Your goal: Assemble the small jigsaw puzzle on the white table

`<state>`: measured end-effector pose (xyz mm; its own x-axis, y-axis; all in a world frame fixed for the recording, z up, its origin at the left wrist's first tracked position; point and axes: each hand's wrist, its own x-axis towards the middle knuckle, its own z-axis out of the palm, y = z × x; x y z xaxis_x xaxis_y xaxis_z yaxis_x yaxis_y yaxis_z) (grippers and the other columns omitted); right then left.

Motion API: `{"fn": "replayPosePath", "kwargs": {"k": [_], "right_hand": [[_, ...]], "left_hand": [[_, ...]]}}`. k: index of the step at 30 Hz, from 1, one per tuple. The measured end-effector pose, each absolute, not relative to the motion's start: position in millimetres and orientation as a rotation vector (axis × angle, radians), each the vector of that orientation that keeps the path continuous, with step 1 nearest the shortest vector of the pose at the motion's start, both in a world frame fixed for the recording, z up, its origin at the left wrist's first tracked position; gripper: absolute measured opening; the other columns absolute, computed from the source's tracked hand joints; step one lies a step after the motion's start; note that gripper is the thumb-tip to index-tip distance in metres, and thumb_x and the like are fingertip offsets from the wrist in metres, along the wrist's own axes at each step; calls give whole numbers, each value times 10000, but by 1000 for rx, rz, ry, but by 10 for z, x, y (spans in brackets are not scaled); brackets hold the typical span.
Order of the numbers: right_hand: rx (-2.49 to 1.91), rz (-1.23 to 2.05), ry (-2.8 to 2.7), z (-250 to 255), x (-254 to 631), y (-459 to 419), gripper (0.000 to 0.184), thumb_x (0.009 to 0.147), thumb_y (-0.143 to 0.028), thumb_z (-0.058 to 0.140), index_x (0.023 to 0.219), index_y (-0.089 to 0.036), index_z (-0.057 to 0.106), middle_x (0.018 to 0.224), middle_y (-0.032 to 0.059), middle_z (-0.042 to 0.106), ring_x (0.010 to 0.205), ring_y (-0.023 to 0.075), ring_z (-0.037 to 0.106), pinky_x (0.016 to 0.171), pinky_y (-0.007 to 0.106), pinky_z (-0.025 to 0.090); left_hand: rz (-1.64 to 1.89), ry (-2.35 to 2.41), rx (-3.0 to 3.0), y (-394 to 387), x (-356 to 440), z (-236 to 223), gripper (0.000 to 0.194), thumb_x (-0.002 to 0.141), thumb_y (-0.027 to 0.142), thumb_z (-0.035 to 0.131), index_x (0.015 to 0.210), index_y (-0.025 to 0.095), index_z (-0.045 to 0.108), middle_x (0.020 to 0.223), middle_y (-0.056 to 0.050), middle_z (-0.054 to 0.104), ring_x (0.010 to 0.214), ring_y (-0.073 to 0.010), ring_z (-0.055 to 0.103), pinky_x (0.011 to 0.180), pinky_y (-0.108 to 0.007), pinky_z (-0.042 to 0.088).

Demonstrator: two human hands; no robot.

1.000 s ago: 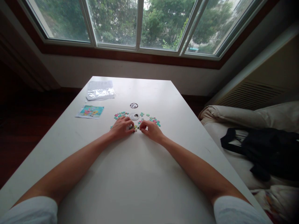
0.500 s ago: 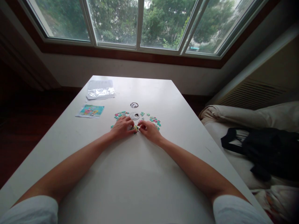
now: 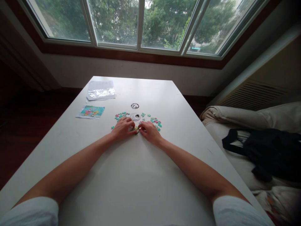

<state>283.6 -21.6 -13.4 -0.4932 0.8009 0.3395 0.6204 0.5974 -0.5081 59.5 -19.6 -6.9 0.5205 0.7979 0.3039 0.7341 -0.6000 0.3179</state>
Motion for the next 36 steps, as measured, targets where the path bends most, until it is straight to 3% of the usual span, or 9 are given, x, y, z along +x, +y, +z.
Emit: {"fn": "replayPosePath", "kwargs": {"k": [18, 36], "right_hand": [[-1132, 629, -2151, -114, 2866, -224, 208, 843, -72, 622, 933, -227, 726, 812, -1, 684, 787, 156, 574, 760, 263, 432], [-1100, 253, -2393, -79, 2842, -275, 77, 913, -167, 658, 886, -218, 709, 910, 53, 664, 926, 215, 538, 896, 346, 426]], "left_hand": [[642, 1329, 2598, -201, 610, -69, 270, 848, 500, 728, 919, 247, 668, 1024, -59, 633, 1033, -269, 539, 964, -438, 422], [659, 1331, 2594, -199, 599, -94, 255, 849, 487, 728, 934, 250, 687, 1028, -59, 633, 1029, -263, 541, 973, -435, 416]]}}
